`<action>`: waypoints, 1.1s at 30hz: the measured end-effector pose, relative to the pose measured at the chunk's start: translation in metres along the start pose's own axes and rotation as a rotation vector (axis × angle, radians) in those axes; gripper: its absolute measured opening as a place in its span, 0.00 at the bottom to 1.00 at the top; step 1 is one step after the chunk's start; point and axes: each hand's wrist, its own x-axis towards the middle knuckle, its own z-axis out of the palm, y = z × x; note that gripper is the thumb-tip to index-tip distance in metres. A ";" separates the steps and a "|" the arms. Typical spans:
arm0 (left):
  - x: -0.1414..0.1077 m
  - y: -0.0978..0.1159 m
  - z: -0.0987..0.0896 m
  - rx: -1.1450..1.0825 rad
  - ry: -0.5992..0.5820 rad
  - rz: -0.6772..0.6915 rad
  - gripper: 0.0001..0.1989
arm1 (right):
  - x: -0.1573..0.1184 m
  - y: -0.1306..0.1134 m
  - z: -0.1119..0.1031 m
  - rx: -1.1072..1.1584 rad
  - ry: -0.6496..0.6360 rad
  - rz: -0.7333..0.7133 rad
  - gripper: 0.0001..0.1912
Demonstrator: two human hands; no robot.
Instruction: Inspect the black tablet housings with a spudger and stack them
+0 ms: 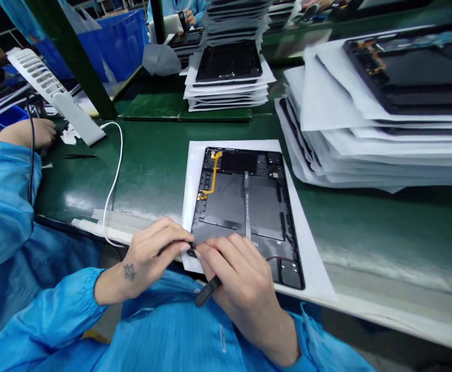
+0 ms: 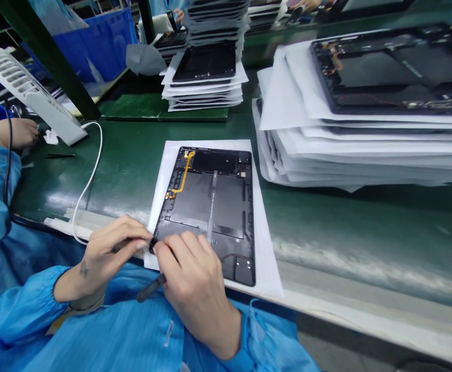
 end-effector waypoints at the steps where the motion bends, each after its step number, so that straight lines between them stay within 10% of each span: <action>1: 0.000 0.000 0.000 -0.017 -0.001 -0.009 0.06 | 0.000 0.000 0.000 0.017 -0.004 0.009 0.10; 33: -0.010 -0.010 -0.008 0.429 -0.148 0.251 0.11 | 0.002 0.006 -0.008 -0.175 -0.082 -0.215 0.21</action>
